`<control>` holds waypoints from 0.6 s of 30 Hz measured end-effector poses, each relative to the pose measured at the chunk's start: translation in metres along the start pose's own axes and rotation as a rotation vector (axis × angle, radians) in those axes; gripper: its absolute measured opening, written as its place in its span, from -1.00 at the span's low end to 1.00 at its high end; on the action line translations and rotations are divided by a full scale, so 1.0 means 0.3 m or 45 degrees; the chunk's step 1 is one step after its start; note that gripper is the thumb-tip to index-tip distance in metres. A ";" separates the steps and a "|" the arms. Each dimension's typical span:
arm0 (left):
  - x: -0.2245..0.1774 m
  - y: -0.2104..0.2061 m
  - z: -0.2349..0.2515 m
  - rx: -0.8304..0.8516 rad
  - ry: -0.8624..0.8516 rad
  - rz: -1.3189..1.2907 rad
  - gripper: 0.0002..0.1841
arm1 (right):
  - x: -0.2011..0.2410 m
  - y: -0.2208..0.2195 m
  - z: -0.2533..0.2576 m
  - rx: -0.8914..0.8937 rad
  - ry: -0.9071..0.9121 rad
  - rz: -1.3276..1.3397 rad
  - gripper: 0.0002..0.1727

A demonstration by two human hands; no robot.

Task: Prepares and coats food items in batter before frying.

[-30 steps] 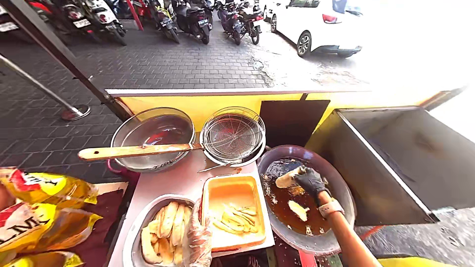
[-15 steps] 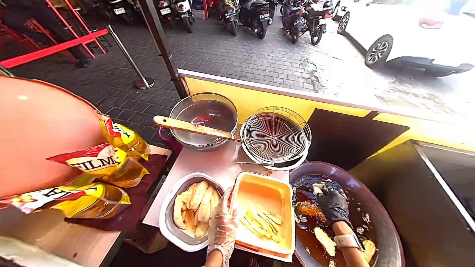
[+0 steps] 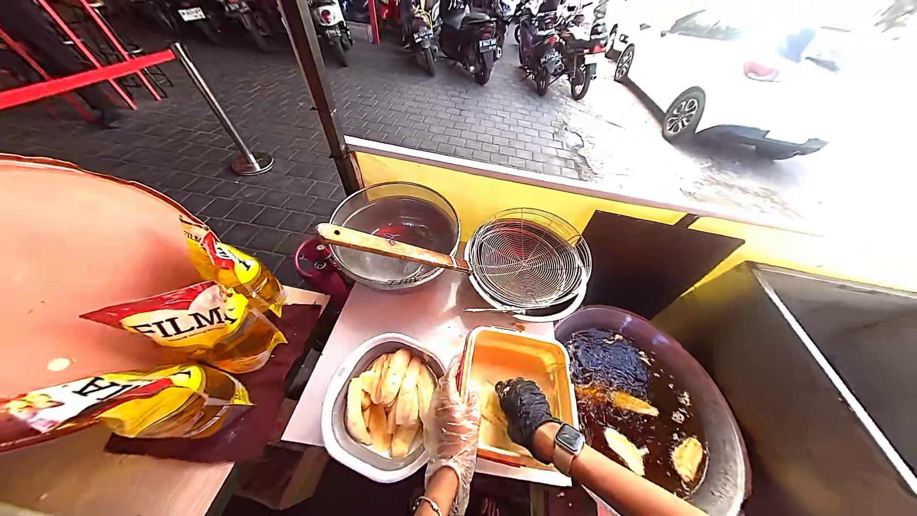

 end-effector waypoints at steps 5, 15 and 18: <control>0.009 -0.004 0.000 -0.003 -0.006 0.002 -0.36 | -0.069 0.012 0.030 0.066 0.086 0.083 -0.40; -0.004 -0.014 -0.017 -0.018 -0.119 -0.108 -0.37 | -0.091 0.016 0.041 0.037 0.128 0.258 -0.58; -0.013 -0.004 -0.007 -0.046 -0.144 -0.109 -0.38 | -0.080 0.028 0.030 -0.049 0.086 0.295 -0.61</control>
Point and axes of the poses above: each hand's wrist, its own z-axis towards the middle knuckle, its own y-axis out of the back of the hand, x = y × z, the point moved 6 cm from there along z, towards the middle knuckle, and after that the axes turned 11 degrees about x, right-handed, at the moved point
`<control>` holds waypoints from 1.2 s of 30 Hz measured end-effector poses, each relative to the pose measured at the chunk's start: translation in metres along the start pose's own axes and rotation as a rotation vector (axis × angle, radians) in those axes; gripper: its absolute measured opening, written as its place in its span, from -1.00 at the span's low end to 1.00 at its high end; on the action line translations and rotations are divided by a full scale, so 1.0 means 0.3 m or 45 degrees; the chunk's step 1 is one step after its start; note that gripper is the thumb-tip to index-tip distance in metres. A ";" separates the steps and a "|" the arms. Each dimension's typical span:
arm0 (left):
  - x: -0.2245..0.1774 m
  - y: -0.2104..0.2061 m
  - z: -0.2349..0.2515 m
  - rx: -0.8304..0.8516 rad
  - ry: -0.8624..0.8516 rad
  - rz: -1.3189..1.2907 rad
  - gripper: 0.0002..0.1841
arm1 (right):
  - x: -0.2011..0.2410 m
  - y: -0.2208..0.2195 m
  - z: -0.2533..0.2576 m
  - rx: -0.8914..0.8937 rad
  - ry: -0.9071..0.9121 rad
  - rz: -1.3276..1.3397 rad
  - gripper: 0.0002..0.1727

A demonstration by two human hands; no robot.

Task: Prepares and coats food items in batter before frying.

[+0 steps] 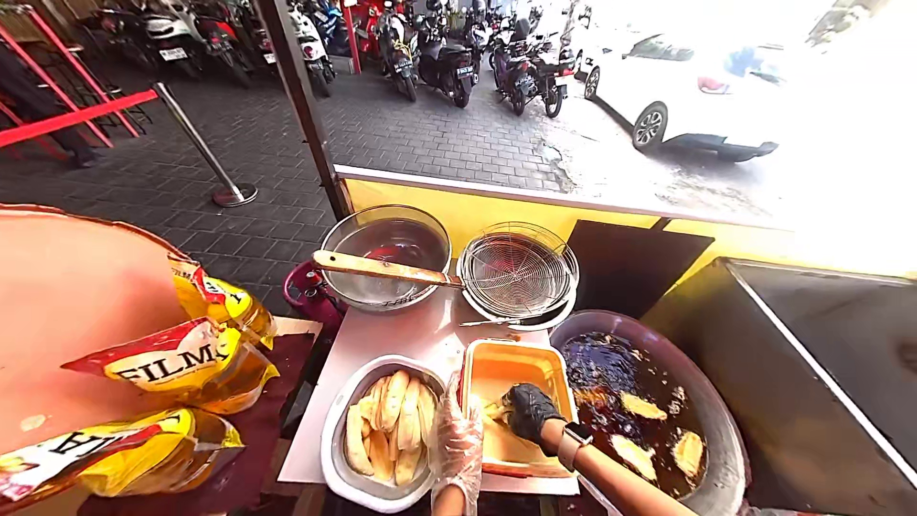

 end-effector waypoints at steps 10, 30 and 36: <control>-0.008 -0.006 0.003 -0.030 -0.014 0.063 -0.36 | 0.076 -0.020 -0.077 -0.130 0.093 -0.079 -0.65; -0.005 0.008 0.002 -0.030 0.005 0.043 -0.39 | 0.065 0.315 -0.287 -0.329 0.335 0.148 -0.61; -0.001 0.006 -0.002 -0.020 0.045 0.084 -0.40 | -0.070 0.217 -0.106 -0.108 0.386 -0.292 -0.56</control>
Point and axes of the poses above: each hand's wrist, its own z-axis towards the middle knuckle, its own y-axis out of the back of the hand, x = y × z, the point moved 6 cm from there along z, towards the middle knuckle, and after that the axes turned 11 degrees about x, right-handed, at the moved point
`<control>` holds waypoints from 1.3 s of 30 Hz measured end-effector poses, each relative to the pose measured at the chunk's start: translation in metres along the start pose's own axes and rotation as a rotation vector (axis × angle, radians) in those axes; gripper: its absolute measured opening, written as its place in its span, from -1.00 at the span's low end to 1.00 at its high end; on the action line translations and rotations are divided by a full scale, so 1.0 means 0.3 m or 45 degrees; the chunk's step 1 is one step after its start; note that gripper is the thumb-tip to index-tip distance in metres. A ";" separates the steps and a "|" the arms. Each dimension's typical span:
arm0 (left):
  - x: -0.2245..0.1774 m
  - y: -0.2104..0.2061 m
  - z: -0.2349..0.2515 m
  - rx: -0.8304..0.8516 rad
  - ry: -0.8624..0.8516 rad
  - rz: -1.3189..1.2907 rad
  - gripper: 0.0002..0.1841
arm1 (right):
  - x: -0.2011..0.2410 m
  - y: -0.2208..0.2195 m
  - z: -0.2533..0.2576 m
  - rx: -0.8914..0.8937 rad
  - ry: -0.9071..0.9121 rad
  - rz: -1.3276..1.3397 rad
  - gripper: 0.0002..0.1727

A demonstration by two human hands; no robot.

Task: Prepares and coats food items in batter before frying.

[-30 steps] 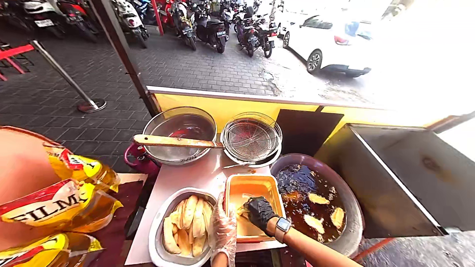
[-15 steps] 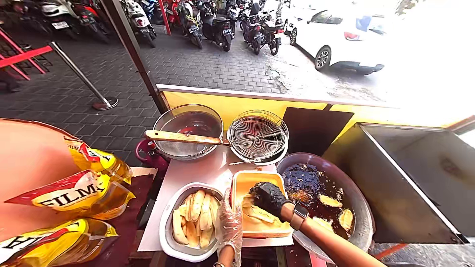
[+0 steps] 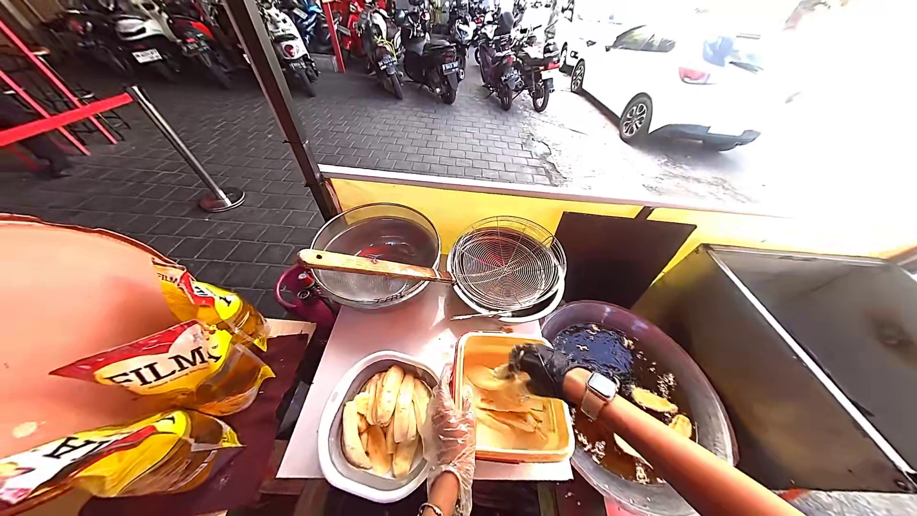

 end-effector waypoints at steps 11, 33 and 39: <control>0.000 0.005 0.015 -0.010 0.005 0.037 -0.38 | 0.032 -0.092 0.206 -0.011 -0.206 0.219 -0.64; 0.006 -0.007 0.014 -0.044 -0.072 -0.083 -0.39 | 0.165 0.061 -0.035 0.023 -0.710 0.355 -0.60; 0.008 -0.008 0.008 -0.020 -0.052 -0.081 -0.40 | 0.138 -0.065 0.234 0.186 -0.473 0.066 -0.52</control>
Point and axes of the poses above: each hand's wrist, its own z-axis towards the middle knuckle, its own y-axis out of the back of the hand, x = y × z, the point moved 6 cm from there along z, towards the middle knuckle, and after that the axes turned 11 degrees about x, right-handed, at the moved point
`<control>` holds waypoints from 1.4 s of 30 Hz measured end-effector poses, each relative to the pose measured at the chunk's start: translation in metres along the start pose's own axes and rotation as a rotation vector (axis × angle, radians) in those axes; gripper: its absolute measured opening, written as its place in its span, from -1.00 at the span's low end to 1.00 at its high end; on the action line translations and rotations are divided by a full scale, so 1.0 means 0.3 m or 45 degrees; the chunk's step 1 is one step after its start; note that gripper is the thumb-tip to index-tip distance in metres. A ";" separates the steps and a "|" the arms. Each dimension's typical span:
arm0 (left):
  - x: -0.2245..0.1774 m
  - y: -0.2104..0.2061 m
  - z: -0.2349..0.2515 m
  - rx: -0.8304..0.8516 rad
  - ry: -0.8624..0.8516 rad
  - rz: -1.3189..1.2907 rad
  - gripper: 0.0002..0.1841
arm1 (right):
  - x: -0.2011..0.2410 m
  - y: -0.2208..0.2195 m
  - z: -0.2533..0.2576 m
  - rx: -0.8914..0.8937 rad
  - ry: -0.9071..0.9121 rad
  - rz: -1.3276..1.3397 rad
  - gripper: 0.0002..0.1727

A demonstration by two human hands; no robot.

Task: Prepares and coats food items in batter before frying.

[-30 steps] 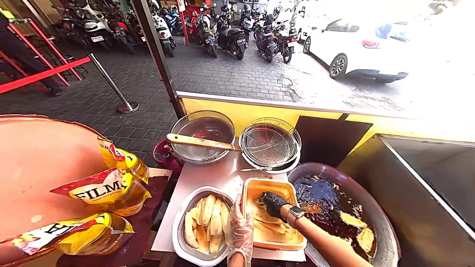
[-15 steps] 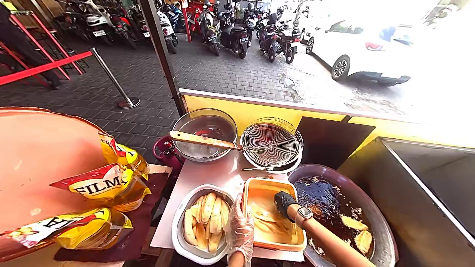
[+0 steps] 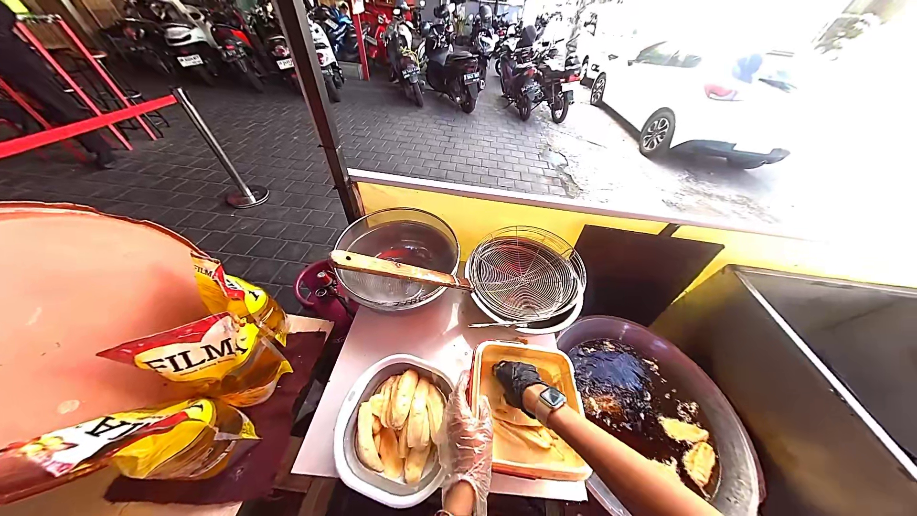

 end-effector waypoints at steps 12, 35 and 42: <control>-0.003 0.007 -0.004 0.000 0.021 -0.016 -0.40 | -0.010 0.038 -0.146 0.016 0.129 -0.181 -0.66; -0.014 -0.010 -0.008 -0.003 -0.027 0.046 -0.39 | -0.321 0.047 -0.399 -0.387 0.216 0.689 -0.61; -0.017 -0.002 -0.016 -0.010 -0.047 0.052 -0.40 | -0.758 0.030 -0.652 -0.865 0.098 1.149 -0.71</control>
Point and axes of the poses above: each hand's wrist, its own z-axis towards the middle knuckle, its own y-axis out of the back of the hand, x = y × z, the point moved 6 cm from there along z, towards the middle knuckle, and after that the axes turned 11 degrees about x, right-handed, at the moved point
